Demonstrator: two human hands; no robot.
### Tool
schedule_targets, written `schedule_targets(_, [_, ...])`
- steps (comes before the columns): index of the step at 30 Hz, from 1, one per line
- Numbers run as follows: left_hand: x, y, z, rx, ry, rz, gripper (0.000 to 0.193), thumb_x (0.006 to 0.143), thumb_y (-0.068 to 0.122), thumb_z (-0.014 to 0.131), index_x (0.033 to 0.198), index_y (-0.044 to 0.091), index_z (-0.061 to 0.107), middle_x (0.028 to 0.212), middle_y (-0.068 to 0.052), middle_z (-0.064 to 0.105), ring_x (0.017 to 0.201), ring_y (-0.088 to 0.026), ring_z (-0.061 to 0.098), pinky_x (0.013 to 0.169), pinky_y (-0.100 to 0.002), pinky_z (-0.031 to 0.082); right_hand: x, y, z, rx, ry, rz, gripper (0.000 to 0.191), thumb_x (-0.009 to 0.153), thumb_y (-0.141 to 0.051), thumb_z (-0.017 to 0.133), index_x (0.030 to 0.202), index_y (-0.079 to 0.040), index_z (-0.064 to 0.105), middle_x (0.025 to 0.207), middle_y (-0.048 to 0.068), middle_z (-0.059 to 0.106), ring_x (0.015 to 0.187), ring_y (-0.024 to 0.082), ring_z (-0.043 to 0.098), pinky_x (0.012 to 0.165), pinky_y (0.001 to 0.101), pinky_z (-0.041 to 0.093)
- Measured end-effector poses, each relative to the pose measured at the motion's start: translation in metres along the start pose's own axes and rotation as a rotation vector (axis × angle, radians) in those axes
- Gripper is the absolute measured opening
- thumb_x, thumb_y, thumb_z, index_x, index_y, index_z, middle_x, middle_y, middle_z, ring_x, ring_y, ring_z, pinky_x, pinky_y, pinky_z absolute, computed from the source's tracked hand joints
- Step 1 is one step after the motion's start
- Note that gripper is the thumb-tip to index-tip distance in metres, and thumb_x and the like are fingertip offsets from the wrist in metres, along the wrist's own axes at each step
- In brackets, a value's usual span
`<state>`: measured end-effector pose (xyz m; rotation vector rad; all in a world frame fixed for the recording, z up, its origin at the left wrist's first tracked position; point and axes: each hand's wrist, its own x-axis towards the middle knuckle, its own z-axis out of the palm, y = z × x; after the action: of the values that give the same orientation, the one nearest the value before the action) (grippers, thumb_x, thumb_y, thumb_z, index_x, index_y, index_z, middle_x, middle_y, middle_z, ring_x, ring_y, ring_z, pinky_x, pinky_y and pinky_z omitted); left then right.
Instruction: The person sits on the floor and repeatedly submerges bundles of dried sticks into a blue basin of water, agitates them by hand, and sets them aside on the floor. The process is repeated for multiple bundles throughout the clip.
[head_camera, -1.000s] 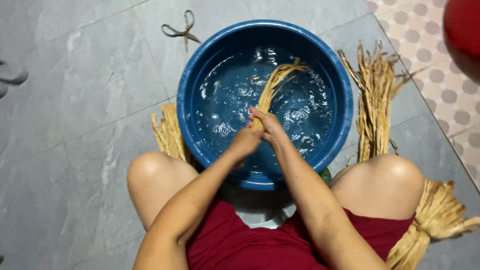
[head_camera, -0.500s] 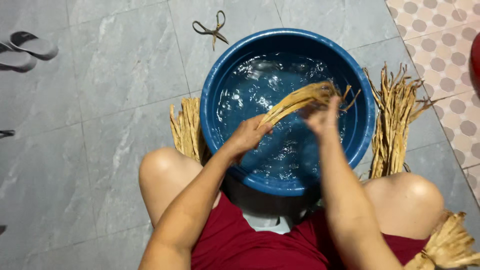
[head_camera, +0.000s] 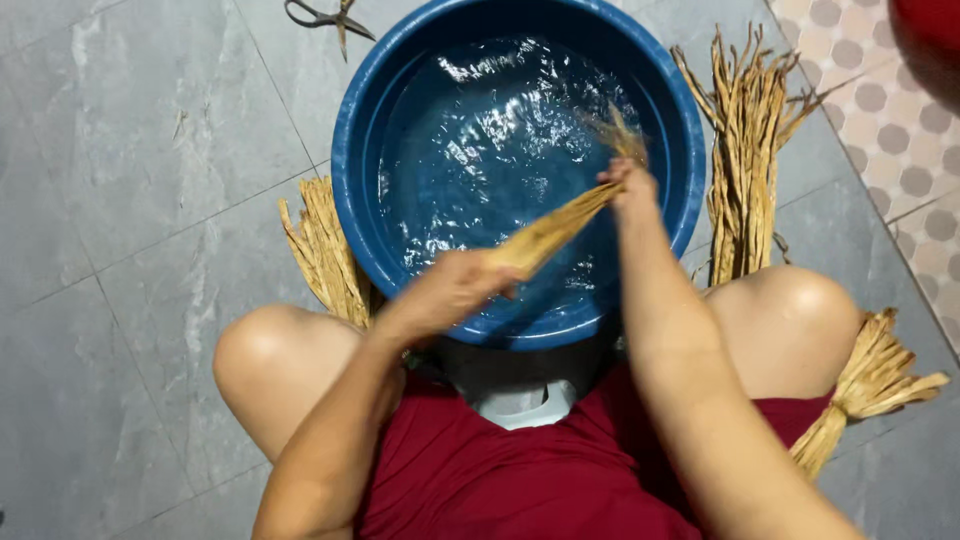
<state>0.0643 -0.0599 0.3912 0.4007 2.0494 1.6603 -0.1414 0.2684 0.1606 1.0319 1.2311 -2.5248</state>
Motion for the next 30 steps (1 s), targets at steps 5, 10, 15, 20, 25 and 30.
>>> schedule_targets(5, [-0.003, 0.015, -0.041, -0.18, 0.194, -0.255, 0.032, 0.104, 0.035, 0.062, 0.106, 0.007, 0.077, 0.067, 0.002, 0.05, 0.057, -0.008, 0.042, 0.049, -0.025, 0.033, -0.014, -0.012, -0.004, 0.217, -0.047, 0.024, 0.055, 0.093, -0.051, 0.053, 0.127, -0.008, 0.055, 0.104, 0.009, 0.07, 0.08, 0.024, 0.07, 0.07, 0.0414, 0.059])
schedule_targets(10, [0.076, -0.071, -0.021, -0.367, 0.45, -0.209, 0.023, 0.102, 0.027, 0.063, 0.114, 0.009, 0.069, 0.078, 0.003, 0.066, 0.061, -0.006, 0.056, 0.052, -0.021, 0.046, -0.065, 0.055, 0.043, -0.083, -0.269, 0.13, 0.072, 0.092, -0.069, 0.042, 0.135, -0.011, 0.05, 0.116, 0.012, 0.074, 0.092, 0.026, 0.075, 0.077, 0.0433, 0.058])
schedule_targets(15, [0.124, -0.207, 0.012, 0.167, 0.469, -0.368, 0.04, 0.088, 0.024, 0.07, 0.125, 0.009, 0.068, 0.105, -0.016, 0.076, 0.093, -0.029, 0.072, 0.08, -0.04, 0.057, -0.085, 0.124, 0.036, -0.986, -0.35, 0.087, 0.037, 0.092, -0.032, 0.072, 0.125, -0.015, 0.072, 0.095, 0.0, 0.072, 0.073, 0.012, 0.056, 0.06, 0.0285, 0.044])
schedule_targets(20, [0.1, -0.28, 0.029, 0.288, 0.291, -0.804, 0.043, 0.091, 0.037, 0.068, 0.126, 0.012, 0.072, 0.126, -0.02, 0.069, 0.118, -0.037, 0.065, 0.101, -0.044, 0.05, -0.067, 0.116, -0.019, -0.91, -0.113, -0.127, 0.029, 0.094, -0.028, 0.074, 0.113, -0.006, 0.077, 0.094, 0.0, 0.076, 0.079, 0.008, 0.065, 0.069, 0.0247, 0.052])
schedule_targets(25, [0.103, -0.283, 0.046, -0.044, 0.285, -0.71, 0.037, 0.095, 0.02, 0.065, 0.128, 0.001, 0.066, 0.11, -0.022, 0.068, 0.1, -0.036, 0.067, 0.088, -0.046, 0.055, -0.07, 0.121, -0.028, -0.858, 0.141, -0.371, 0.042, 0.097, -0.024, 0.069, 0.131, -0.001, 0.062, 0.107, 0.012, 0.069, 0.086, 0.018, 0.063, 0.072, 0.0354, 0.05])
schedule_targets(30, [0.126, -0.241, 0.051, -1.002, 0.176, -0.497, 0.034, 0.102, 0.019, 0.055, 0.13, -0.001, 0.061, 0.102, -0.018, 0.075, 0.092, -0.034, 0.074, 0.074, -0.042, 0.064, -0.085, 0.126, 0.002, -0.481, -0.331, 0.079, 0.05, 0.101, -0.036, 0.061, 0.136, -0.001, 0.059, 0.119, 0.019, 0.071, 0.092, 0.023, 0.065, 0.072, 0.0375, 0.053])
